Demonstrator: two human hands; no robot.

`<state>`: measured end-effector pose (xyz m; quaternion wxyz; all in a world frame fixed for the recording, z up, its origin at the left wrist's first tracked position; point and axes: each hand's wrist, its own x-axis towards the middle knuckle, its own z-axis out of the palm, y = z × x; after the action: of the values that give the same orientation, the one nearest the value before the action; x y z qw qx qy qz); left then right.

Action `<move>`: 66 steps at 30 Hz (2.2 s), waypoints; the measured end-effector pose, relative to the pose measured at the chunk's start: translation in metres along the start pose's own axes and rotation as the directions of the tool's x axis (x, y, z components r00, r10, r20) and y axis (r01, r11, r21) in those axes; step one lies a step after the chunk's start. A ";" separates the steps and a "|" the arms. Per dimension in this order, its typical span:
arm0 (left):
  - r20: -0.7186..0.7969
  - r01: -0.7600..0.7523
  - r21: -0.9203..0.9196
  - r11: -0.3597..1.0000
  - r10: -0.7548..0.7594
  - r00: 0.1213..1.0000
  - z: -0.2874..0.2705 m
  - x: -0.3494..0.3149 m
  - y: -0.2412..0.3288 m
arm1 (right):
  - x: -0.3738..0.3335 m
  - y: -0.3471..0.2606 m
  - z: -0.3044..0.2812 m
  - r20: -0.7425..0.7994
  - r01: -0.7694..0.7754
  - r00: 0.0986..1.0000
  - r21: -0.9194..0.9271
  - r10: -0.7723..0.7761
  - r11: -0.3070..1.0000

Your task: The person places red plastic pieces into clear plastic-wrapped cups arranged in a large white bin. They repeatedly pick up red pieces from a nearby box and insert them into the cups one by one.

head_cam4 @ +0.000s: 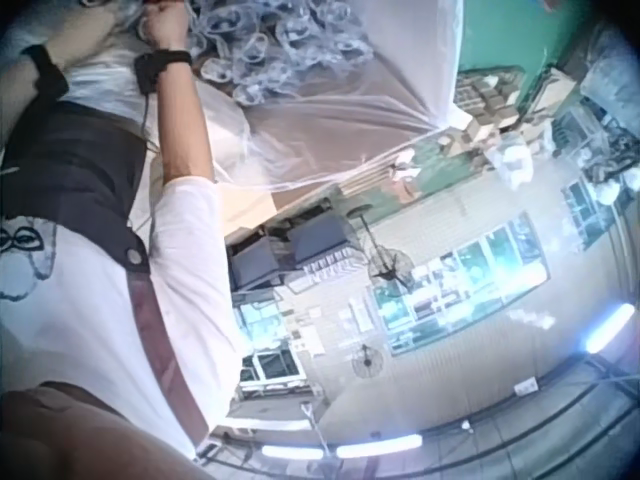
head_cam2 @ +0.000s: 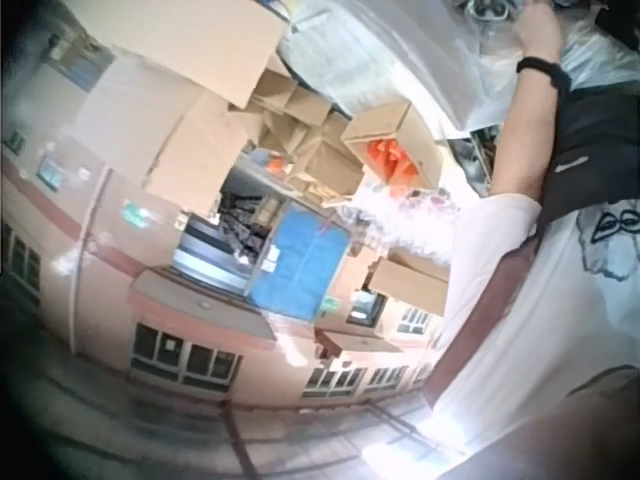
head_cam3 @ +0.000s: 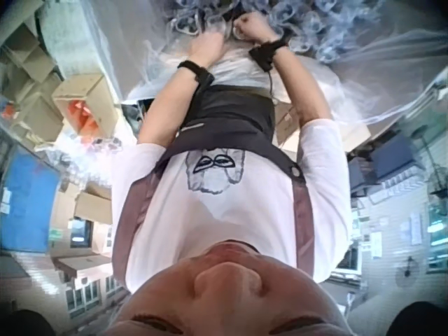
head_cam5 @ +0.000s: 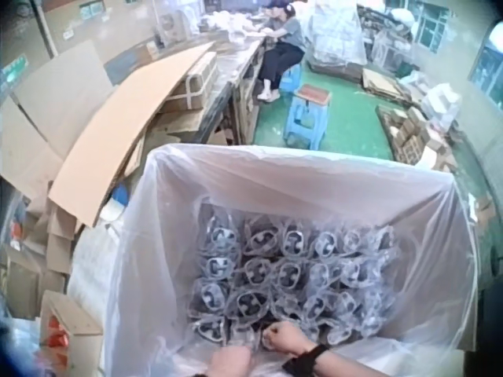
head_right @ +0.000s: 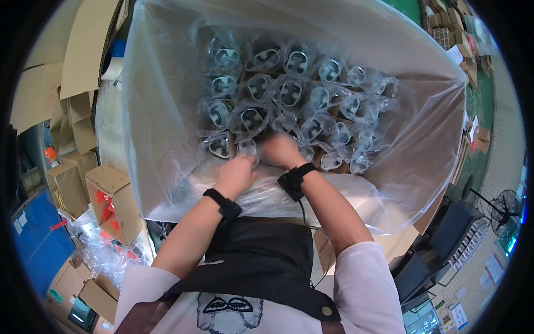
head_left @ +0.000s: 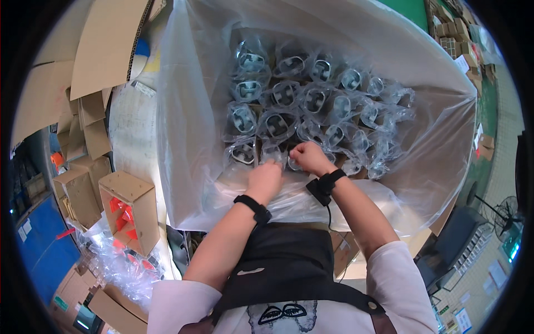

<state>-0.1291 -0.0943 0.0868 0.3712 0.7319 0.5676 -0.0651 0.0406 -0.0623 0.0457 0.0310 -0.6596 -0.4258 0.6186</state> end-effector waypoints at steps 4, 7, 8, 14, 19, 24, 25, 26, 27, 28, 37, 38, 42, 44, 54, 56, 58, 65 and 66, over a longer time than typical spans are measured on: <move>0.334 0.067 0.107 0.992 -0.100 0.937 0.002 -0.001 0.000 | -0.027 -0.033 0.022 -0.110 0.434 0.857 -0.369 -0.503 0.822; 0.333 -0.091 0.195 0.977 0.021 0.943 -0.006 -0.011 0.005 | -0.003 -0.030 0.043 0.098 0.446 0.814 -0.738 -0.573 0.506; 0.434 -0.078 0.214 0.974 -0.024 0.901 -0.018 -0.009 0.011 | 0.005 -0.029 0.047 0.111 0.414 0.831 -0.778 -0.545 0.473; 0.281 -0.047 0.207 0.977 -0.014 0.960 -0.014 -0.014 0.003 | -0.005 -0.037 0.033 0.016 0.428 0.799 -0.717 -0.601 0.550; 0.398 -0.078 0.250 0.965 -0.029 0.917 -0.027 -0.005 0.010 | -0.010 -0.038 0.037 0.016 0.455 0.611 -0.826 -0.791 0.334; 0.462 -0.107 0.302 0.947 -0.047 0.886 -0.031 -0.013 0.017 | 0.000 -0.056 0.030 0.205 0.522 0.561 -0.840 -0.802 0.150; 0.477 -0.125 0.302 0.945 -0.036 0.878 -0.031 -0.015 0.015 | -0.004 -0.059 0.025 0.135 0.533 0.564 -0.813 -0.815 0.235; 0.488 -0.137 0.301 0.944 -0.029 0.872 -0.032 -0.017 0.015 | -0.010 -0.065 0.017 0.069 0.547 0.565 -0.777 -0.822 0.311; 0.470 -0.133 0.306 0.943 -0.029 0.882 -0.032 -0.017 0.014 | -0.017 -0.071 0.009 0.002 0.557 0.567 -0.737 -0.823 0.382; 0.452 -0.129 0.312 0.941 -0.027 0.891 -0.030 -0.016 0.014 | -0.025 -0.073 -0.002 -0.055 0.636 0.573 -0.599 -0.817 0.487; 0.348 -0.064 0.365 0.929 -0.072 0.935 -0.053 -0.006 0.032 | -0.024 0.011 -0.043 0.330 0.439 0.897 -0.588 -0.293 0.679; 0.308 -0.124 0.375 0.919 0.003 0.952 -0.054 -0.011 0.033 | -0.019 0.021 -0.033 0.265 0.361 0.932 -0.646 -0.245 0.673; 0.303 -0.176 0.261 0.949 0.093 0.948 -0.043 -0.008 0.051 | 0.006 0.032 0.014 -0.004 0.125 0.981 -0.757 -0.196 0.642; 0.472 -0.112 0.147 0.983 0.030 0.881 -0.025 0.005 0.056 | 0.016 0.033 0.019 -0.095 0.052 0.981 -0.717 -0.171 0.695; 0.237 0.132 0.030 0.991 -0.136 0.962 0.028 0.032 0.057 | -0.037 0.041 -0.036 0.240 0.106 0.969 -0.209 -0.054 0.972; -0.032 0.088 -0.020 0.996 -0.089 0.996 0.037 0.029 0.050 | -0.042 0.037 -0.043 0.278 -0.010 0.961 -0.021 0.015 1.000; 0.001 0.084 0.010 0.996 -0.084 0.997 0.041 0.028 0.040 | -0.042 0.037 -0.052 0.279 -0.108 0.958 0.123 0.070 0.987; -0.139 0.199 -0.012 0.980 -0.198 0.970 0.016 0.027 0.035 | -0.057 0.014 -0.049 0.144 0.229 0.970 -0.259 -0.197 0.938; -0.148 0.202 -0.010 0.979 -0.201 0.968 0.014 0.028 0.035 | -0.058 0.014 -0.037 0.114 0.436 0.899 -0.303 -0.422 0.847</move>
<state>-0.0842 -0.0835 0.0783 0.3175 0.6743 0.6649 -0.0492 0.0867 -0.0882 0.0917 0.0515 -0.5303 -0.6577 0.5325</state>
